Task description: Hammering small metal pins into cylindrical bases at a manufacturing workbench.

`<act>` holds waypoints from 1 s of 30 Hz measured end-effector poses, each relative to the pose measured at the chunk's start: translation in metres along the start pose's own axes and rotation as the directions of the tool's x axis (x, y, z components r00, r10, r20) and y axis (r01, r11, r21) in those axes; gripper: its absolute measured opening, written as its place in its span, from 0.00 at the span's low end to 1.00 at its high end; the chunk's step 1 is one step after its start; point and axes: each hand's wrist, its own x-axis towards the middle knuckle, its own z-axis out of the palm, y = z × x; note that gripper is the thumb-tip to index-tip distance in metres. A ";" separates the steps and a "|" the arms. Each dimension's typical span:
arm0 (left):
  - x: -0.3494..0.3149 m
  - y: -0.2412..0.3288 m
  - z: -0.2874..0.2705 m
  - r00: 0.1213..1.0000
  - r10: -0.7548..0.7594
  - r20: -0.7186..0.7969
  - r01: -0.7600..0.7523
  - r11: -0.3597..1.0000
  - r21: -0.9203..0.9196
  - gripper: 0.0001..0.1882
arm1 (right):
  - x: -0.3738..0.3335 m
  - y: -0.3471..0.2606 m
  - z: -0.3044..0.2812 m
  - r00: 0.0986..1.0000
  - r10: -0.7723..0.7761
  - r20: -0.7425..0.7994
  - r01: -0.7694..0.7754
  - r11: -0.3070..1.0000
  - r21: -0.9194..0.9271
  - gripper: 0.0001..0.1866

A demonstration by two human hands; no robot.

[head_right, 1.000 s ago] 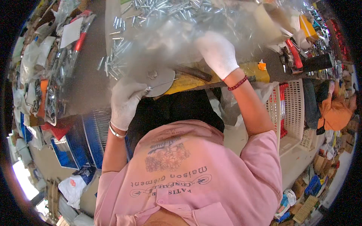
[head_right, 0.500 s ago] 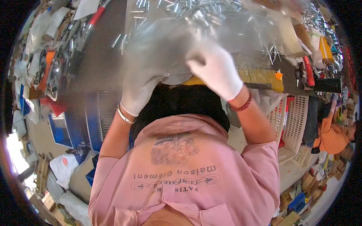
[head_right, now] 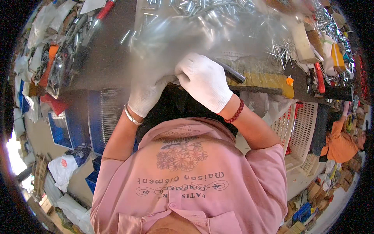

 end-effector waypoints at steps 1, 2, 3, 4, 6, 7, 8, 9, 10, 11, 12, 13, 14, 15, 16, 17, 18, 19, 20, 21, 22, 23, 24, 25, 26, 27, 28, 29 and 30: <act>0.000 0.000 0.000 1.000 -0.004 0.005 0.004 1.000 -0.001 0.10 | 0.000 0.000 0.001 1.000 -0.012 -0.006 0.012 1.000 -0.001 0.06; 0.001 0.000 -0.001 1.000 -0.009 0.011 0.009 1.000 -0.002 0.10 | 0.001 0.001 0.002 1.000 -0.011 -0.007 0.011 1.000 -0.001 0.06; 0.001 0.000 -0.001 1.000 -0.009 0.012 0.009 1.000 -0.002 0.10 | 0.001 0.002 0.004 1.000 0.006 -0.002 -0.006 1.000 -0.010 0.06; 0.002 0.001 -0.002 1.000 -0.012 0.014 0.012 1.000 -0.017 0.09 | 0.001 0.003 0.005 1.000 0.022 0.003 -0.022 1.000 -0.018 0.05; 0.002 0.001 -0.002 1.000 -0.015 0.016 0.015 0.999 -0.031 0.09 | -0.001 0.001 0.004 0.999 0.040 0.017 -0.039 0.999 -0.019 0.05; 0.001 0.001 -0.001 1.000 -0.024 0.009 0.025 0.999 -0.041 0.09 | -0.001 0.001 0.003 0.998 0.056 0.031 -0.055 0.998 -0.019 0.04; 0.001 0.001 0.000 0.999 -0.034 0.003 0.034 0.998 -0.052 0.08 | -0.002 0.001 0.002 0.998 0.055 0.031 -0.055 0.998 -0.019 0.04; 0.002 0.003 -0.001 0.999 -0.033 0.003 0.033 0.998 -0.052 0.08 | -0.003 0.002 0.001 0.999 0.027 0.028 -0.026 0.999 -0.039 0.05; 0.002 0.004 -0.001 0.999 -0.041 0.009 0.041 0.998 -0.050 0.08 | -0.005 0.002 -0.001 1.000 -0.001 0.025 0.002 0.998 -0.060 0.07; 0.003 0.006 -0.002 0.999 -0.048 0.014 0.048 0.998 -0.048 0.08 | -0.006 0.002 -0.006 1.000 0.001 0.023 0.001 0.998 -0.061 0.07; 0.003 0.005 -0.002 0.999 -0.047 0.015 0.048 0.998 -0.047 0.08 | -0.005 0.000 -0.014 0.999 -0.041 0.023 0.043 0.994 -0.096 0.08; 0.004 0.005 -0.003 1.000 -0.027 0.001 0.027 0.999 -0.038 0.08 | -0.006 0.001 -0.020 0.996 -0.083 0.024 0.085 0.988 -0.131 0.10; 0.004 0.005 -0.004 1.000 -0.006 -0.014 0.006 1.000 -0.030 0.07 | -0.009 0.005 -0.026 0.999 -0.032 -0.018 0.028 0.984 -0.176 0.12; 0.003 0.004 -0.004 1.000 -0.006 -0.015 0.006 1.000 -0.029 0.07 | -0.010 0.010 -0.036 0.999 -0.018 -0.032 0.007 0.952 -0.306 0.16; 0.003 0.004 -0.002 1.000 -0.030 -0.009 0.029 0.996 -0.083 0.07 | -0.013 0.018 -0.041 0.999 0.030 -0.030 -0.040 0.919 -0.392 0.18; 0.003 0.004 -0.002 0.999 -0.054 -0.001 0.053 0.989 -0.138 0.07 | -0.015 0.027 -0.045 0.996 0.078 -0.033 -0.084 0.877 -0.474 0.20; 0.004 0.004 -0.002 0.999 -0.049 0.002 0.049 0.989 -0.141 0.07 | -0.016 0.034 -0.047 0.988 0.149 0.044 -0.112 0.879 -0.464 0.22; 0.004 0.003 -0.002 0.999 -0.046 0.000 0.046 0.991 -0.122 0.07 | -0.020 0.036 -0.047 0.987 0.154 0.041 -0.117 0.877 -0.466 0.22; 0.005 0.003 -0.003 0.999 -0.043 -0.002 0.043 0.994 -0.103 0.07 | -0.025 0.035 -0.047 0.986 0.166 -0.002 -0.153 0.905 -0.397 0.22; 0.005 0.003 -0.004 0.999 -0.045 -0.002 0.044 0.994 -0.102 0.07 | -0.027 0.033 -0.047 0.984 0.175 -0.040 -0.179 0.930 -0.321 0.23; 0.006 0.004 -0.006 1.000 -0.025 -0.001 0.025 0.996 -0.087 0.08 | -0.031 0.027 -0.048 0.984 0.175 -0.038 -0.178 0.931 -0.319 0.23; 0.007 0.004 -0.007 1.000 -0.005 0.001 0.005 0.997 -0.072 0.08 | -0.035 0.017 -0.052 0.979 0.203 -0.034 -0.205 0.950 -0.234 0.24; 0.007 0.003 -0.008 1.000 -0.007 0.003 0.007 0.997 -0.073 0.08 | -0.039 0.009 -0.056 0.972 0.234 -0.028 -0.236 0.960 -0.150 0.25; 0.008 0.002 -0.008 1.000 -0.003 0.025 0.004 0.998 -0.063 0.09 | -0.042 0.004 -0.058 0.985 0.171 -0.008 -0.171 0.981 -0.090 0.27; 0.009 0.001 -0.008 0.999 0.001 0.046 0.001 0.999 -0.053 0.09 | -0.044 -0.001 -0.059 0.995 0.098 -0.033 -0.102 0.984 -0.148 0.27; 0.009 0.002 -0.008 0.999 0.003 0.048 0.000 0.999 -0.052 0.09 | -0.044 -0.007 -0.059 0.998 0.023 -0.058 -0.034 0.978 -0.206 0.28; 0.009 0.002 -0.009 0.999 -0.007 0.038 0.010 0.997 -0.074 0.10 | -0.044 -0.011 -0.057 0.992 -0.003 -0.128 -0.019 0.985 -0.169 0.29; 0.010 0.002 -0.009 0.999 -0.016 0.029 0.019 0.995 -0.096 0.10 | -0.049 -0.009 -0.053 0.995 -0.006 -0.103 -0.013 0.983 -0.183 0.28; 0.009 0.000 -0.008 0.999 -0.017 0.030 0.020 0.995 -0.095 0.10 | -0.052 -0.008 -0.049 0.997 -0.009 -0.077 -0.006 0.981 -0.194 0.28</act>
